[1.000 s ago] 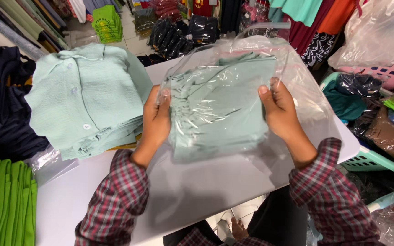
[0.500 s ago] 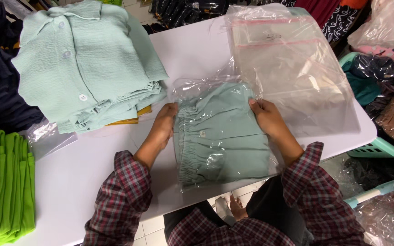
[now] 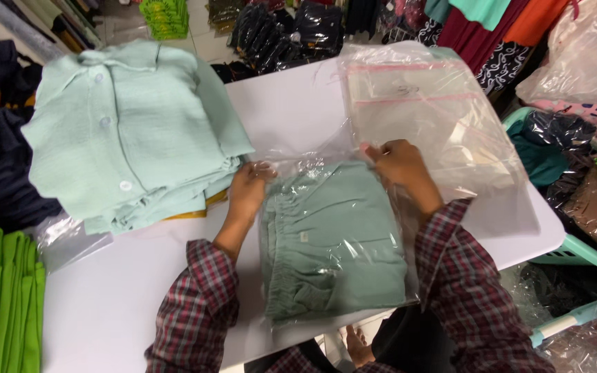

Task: The person folds a light green shirt and matching pants on a white table. They then place the folded clothes into a clear plastic bag, seal it, and put the package into a green basket.

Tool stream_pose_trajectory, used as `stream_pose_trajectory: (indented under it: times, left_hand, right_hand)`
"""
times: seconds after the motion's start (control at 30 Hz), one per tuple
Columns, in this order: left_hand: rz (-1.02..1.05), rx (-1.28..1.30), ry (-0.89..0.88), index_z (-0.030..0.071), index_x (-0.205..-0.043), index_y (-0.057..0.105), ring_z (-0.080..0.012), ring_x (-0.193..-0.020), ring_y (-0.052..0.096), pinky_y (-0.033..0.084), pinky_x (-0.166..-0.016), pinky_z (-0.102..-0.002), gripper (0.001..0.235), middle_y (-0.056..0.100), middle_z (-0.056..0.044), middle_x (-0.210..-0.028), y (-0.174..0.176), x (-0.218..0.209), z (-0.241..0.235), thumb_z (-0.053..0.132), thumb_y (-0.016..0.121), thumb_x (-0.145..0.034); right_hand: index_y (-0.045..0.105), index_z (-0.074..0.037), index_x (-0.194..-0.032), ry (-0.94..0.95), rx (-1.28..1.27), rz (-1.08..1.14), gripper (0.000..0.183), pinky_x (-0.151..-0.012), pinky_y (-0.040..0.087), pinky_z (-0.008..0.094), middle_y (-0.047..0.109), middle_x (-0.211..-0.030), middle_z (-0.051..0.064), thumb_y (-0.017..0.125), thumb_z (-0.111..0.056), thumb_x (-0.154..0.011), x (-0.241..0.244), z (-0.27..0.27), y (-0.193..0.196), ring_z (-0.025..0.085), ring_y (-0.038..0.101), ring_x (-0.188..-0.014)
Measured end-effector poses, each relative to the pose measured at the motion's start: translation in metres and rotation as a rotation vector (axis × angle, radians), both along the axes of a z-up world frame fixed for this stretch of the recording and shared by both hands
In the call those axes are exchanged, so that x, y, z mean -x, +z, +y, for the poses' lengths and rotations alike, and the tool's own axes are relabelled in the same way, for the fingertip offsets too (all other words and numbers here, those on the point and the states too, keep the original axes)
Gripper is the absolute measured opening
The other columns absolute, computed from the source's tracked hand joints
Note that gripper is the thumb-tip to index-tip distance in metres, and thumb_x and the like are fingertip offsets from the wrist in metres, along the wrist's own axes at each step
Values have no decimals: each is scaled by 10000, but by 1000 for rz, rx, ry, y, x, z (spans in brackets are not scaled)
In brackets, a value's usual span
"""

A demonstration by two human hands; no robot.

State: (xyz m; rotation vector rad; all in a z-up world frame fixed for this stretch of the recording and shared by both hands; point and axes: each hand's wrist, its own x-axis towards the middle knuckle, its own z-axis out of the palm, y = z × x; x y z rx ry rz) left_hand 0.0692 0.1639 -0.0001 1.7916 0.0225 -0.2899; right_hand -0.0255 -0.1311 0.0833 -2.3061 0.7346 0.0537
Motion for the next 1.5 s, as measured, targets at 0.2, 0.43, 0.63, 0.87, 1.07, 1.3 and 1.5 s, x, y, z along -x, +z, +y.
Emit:
stream_pose_trajectory:
  times: [0.2,0.43,0.63,0.87,1.07,1.3,1.5]
  left_hand:
    - [202,306,207,-13,-1129,643,-125,-727,549,444,-582,-213,272,674,-88,-907,30,20,2,98,672,-882]
    - [153,439,270,95,-969,699,-160,-746,717,519,-657,-224,282,709,-65,-821,1,-3,-11,358,801,-960]
    - [177,625,343,23,-1050,672,-156,-657,661,464,-543,-249,270,604,-37,-779,15,-13,-42,219,800,-915]
    - [89,683,310,53,-1034,727,-104,-735,718,623,-680,-226,259,655,1,-837,3,-28,-47,286,810,-955]
    - [80,676,323,154,-820,609,-101,-611,691,623,-590,-205,400,615,21,-683,-11,-37,-49,491,764,-968]
    - [108,677,347,94,-826,661,-155,-663,725,679,-683,-279,593,631,-51,-730,-19,-43,-45,669,621,-969]
    - [-23,472,73,19,-1265,698,-148,-881,720,642,-919,-306,438,719,-114,-1024,-12,-33,-28,250,856,-928]
  right_hand:
    - [775,-8,-1053,-44,-303,-172,272,-546,609,348,748,-756,131,766,-254,-936,-30,-41,-71,218,730,-607]
    - [706,26,-1130,-86,-669,-453,286,-487,575,224,709,-818,109,809,-96,-892,-5,-43,-43,104,636,-569]
    - [722,-1,-1135,-89,-658,-514,258,-487,578,228,738,-825,144,801,-117,-919,-3,-71,-64,114,660,-555]
    - [721,-2,-1119,-79,-690,-494,211,-508,580,220,748,-857,168,772,-120,-951,1,-79,-62,114,662,-594]
    - [722,-12,-1132,-63,-678,-504,211,-507,573,218,742,-846,170,768,-127,-961,0,-83,-65,121,651,-589]
    - [723,-8,-1128,-77,-665,-498,238,-519,585,230,745,-850,175,770,-186,-977,2,-75,-58,129,666,-609]
    - [761,-61,-1068,-53,-583,-490,275,-541,568,222,737,-803,144,783,-330,-1016,-1,-72,-60,125,650,-604]
